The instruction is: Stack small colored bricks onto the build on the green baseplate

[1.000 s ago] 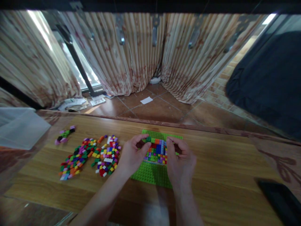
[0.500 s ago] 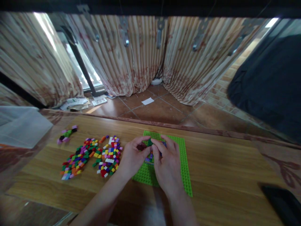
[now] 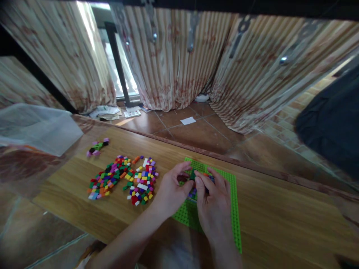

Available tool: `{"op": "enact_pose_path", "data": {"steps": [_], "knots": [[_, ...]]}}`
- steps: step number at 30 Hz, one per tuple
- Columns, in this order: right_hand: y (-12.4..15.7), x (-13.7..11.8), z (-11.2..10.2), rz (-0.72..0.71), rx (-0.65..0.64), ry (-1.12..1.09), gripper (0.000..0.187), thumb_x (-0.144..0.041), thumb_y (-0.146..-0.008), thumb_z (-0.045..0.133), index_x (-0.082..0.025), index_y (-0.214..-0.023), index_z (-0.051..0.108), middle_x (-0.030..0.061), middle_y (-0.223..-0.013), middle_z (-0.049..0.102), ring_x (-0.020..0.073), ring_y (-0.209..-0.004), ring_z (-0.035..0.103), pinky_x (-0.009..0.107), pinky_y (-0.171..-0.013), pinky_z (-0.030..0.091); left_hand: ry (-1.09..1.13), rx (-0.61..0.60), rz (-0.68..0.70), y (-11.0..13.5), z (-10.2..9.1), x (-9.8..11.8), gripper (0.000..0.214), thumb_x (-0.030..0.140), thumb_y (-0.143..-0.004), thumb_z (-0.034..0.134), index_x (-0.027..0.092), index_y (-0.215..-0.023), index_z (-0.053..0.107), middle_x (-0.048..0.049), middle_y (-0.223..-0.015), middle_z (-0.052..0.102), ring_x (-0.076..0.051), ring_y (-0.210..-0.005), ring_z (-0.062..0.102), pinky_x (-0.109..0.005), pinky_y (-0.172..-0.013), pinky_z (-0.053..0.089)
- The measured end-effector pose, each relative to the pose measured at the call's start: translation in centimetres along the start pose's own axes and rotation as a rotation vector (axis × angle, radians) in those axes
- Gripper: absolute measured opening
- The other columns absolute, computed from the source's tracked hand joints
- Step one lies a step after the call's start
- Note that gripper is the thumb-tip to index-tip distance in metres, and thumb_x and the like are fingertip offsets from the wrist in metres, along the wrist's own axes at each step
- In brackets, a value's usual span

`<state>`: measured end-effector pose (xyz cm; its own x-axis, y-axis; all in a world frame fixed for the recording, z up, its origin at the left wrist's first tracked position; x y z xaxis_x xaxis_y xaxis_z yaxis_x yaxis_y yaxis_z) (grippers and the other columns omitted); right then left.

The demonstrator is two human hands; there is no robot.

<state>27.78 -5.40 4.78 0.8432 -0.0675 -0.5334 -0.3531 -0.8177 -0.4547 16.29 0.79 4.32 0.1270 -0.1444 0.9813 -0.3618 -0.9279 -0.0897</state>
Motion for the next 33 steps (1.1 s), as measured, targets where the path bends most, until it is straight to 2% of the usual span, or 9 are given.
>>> {"op": "enact_pose_path", "data": {"steps": [6,13,22,33], "knots": [[0.2,0.1,0.2,0.019,-0.006,-0.003,0.046,-0.053,-0.094,0.041,-0.022,-0.105,0.073,0.0113,-0.115,0.063,0.0275,-0.110,0.055,0.048,-0.094,0.045,0.045,-0.004,-0.031,1.9,-0.3,-0.3,0.051,0.014,-0.083,0.054,0.020,-0.134,0.049,-0.0068,-0.121,0.067,-0.019,-0.111,0.063,-0.035,-0.100,0.050],[-0.1,0.1,0.0,-0.052,0.003,0.060,0.049,-0.055,-0.094,0.040,-0.021,-0.104,0.074,0.0124,-0.112,0.064,0.0281,-0.106,0.057,0.047,-0.089,0.048,-0.059,-0.018,0.045,3.3,-0.2,0.0,0.051,0.018,-0.090,0.046,0.018,-0.141,0.040,-0.0103,-0.130,0.061,-0.021,-0.119,0.058,-0.038,-0.104,0.048],[0.2,-0.4,-0.2,-0.066,-0.024,0.146,0.053,-0.055,-0.095,0.036,-0.020,-0.107,0.073,0.0144,-0.114,0.063,0.0294,-0.105,0.056,0.048,-0.088,0.047,-0.245,-0.023,0.197,3.7,0.0,0.0,0.050,0.021,-0.093,0.040,0.010,-0.142,0.035,-0.0151,-0.132,0.058,-0.023,-0.121,0.056,-0.040,-0.106,0.046],[0.7,-1.3,0.6,0.038,0.021,0.181,0.042,-0.049,-0.095,0.040,-0.025,-0.106,0.073,0.0113,-0.115,0.064,0.0283,-0.110,0.054,0.048,-0.091,0.045,-0.308,-0.051,0.246,3.6,-0.1,-0.4,0.049,0.019,-0.093,0.038,0.012,-0.141,0.036,-0.0156,-0.136,0.055,-0.024,-0.125,0.053,-0.043,-0.108,0.044]]}}
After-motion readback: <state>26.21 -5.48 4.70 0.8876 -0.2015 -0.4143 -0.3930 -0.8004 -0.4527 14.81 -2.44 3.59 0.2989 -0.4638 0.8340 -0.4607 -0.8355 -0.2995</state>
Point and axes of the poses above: each hand's wrist, its own y-axis away from the middle knuckle, its own z-axis out of the palm, x = y × z, the point moved 1 cm from there along -y, towards the middle knuckle
